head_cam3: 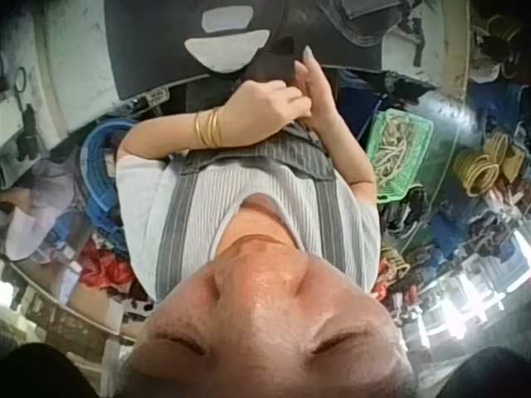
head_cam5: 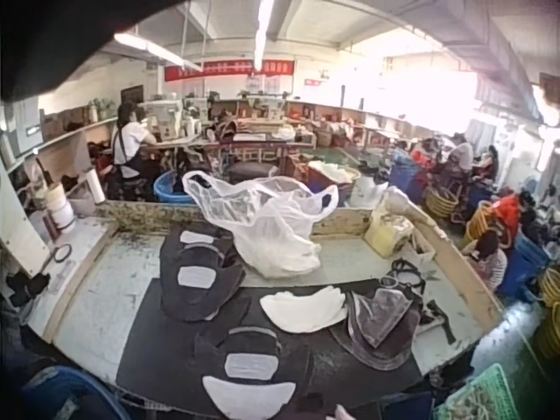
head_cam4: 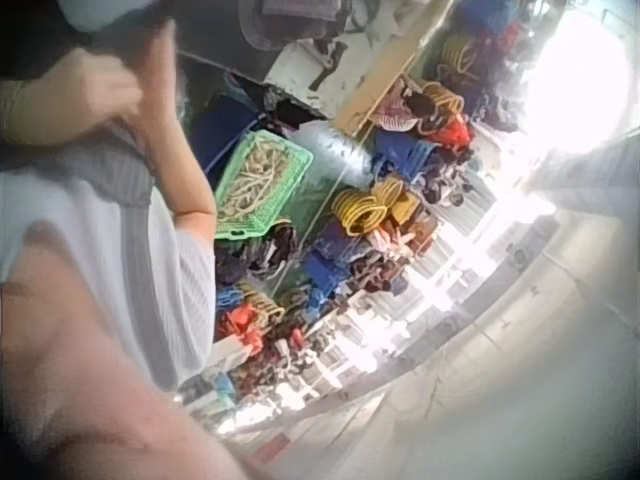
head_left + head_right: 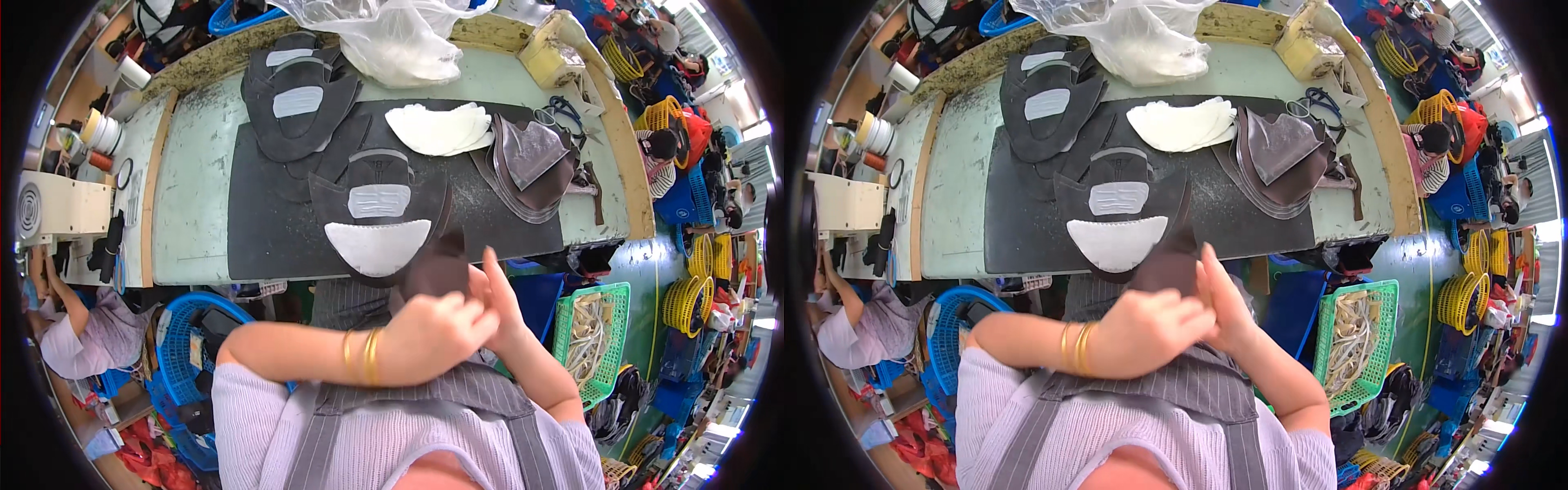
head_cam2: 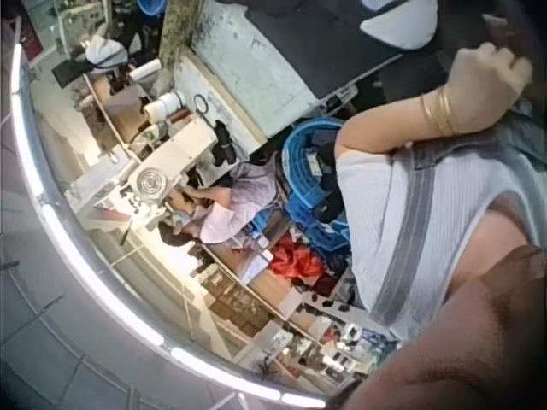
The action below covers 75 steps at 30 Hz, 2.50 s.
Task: The recorder is preparing shoe upper components by peeling off protective adhesive layers and aligning the parts on a workbench.
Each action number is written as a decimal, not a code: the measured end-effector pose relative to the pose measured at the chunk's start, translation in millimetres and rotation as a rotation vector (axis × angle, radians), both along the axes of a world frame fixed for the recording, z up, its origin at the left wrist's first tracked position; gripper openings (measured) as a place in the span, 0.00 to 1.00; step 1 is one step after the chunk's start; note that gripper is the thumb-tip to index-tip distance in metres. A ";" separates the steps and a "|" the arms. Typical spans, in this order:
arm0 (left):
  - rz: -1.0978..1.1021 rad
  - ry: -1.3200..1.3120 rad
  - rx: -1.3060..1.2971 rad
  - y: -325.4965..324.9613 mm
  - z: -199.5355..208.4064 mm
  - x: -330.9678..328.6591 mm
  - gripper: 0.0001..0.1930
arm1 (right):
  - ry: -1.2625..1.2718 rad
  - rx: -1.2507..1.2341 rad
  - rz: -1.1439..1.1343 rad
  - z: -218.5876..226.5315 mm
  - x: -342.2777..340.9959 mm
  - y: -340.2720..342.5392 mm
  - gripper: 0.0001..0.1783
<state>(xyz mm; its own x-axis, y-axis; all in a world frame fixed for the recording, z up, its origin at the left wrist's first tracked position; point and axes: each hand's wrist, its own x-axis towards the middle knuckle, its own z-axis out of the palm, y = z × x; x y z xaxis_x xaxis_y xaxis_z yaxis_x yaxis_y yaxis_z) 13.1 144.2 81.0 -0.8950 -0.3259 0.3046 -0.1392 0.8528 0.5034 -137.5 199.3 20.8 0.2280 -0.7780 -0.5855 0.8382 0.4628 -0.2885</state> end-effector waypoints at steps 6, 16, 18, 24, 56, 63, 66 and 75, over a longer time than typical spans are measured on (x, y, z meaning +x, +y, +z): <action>0.209 0.028 1.386 -17.7 -6.1 91.5 0.14 | -0.100 -0.304 -0.034 36.1 0.8 -28.8 0.27; -0.063 0.721 2.174 -54.9 -56.2 38.0 0.28 | 0.228 -0.338 -0.076 46.3 3.7 -34.8 0.25; 0.124 0.573 2.012 -61.5 -53.7 40.6 0.18 | 0.270 -0.291 -0.146 46.0 2.0 -33.1 0.23; 0.481 0.681 1.672 -51.2 -60.8 53.0 0.12 | 0.540 -0.178 -0.322 17.9 15.8 -47.8 0.11; 1.080 0.355 0.571 -112.5 -124.7 85.8 0.13 | 1.220 -0.300 -0.018 -46.3 21.0 -112.0 0.05; 0.632 0.140 -0.010 -86.6 -83.2 62.7 0.26 | 1.271 -0.330 -0.029 -65.3 13.6 -115.7 0.07; 0.621 0.024 0.061 -56.0 -74.9 38.6 0.32 | 0.980 -0.240 -0.040 -30.0 24.6 -120.1 0.09; 0.520 -0.036 0.155 -56.6 -77.4 67.4 0.14 | 1.374 -0.204 -0.048 -40.8 11.6 -105.2 0.06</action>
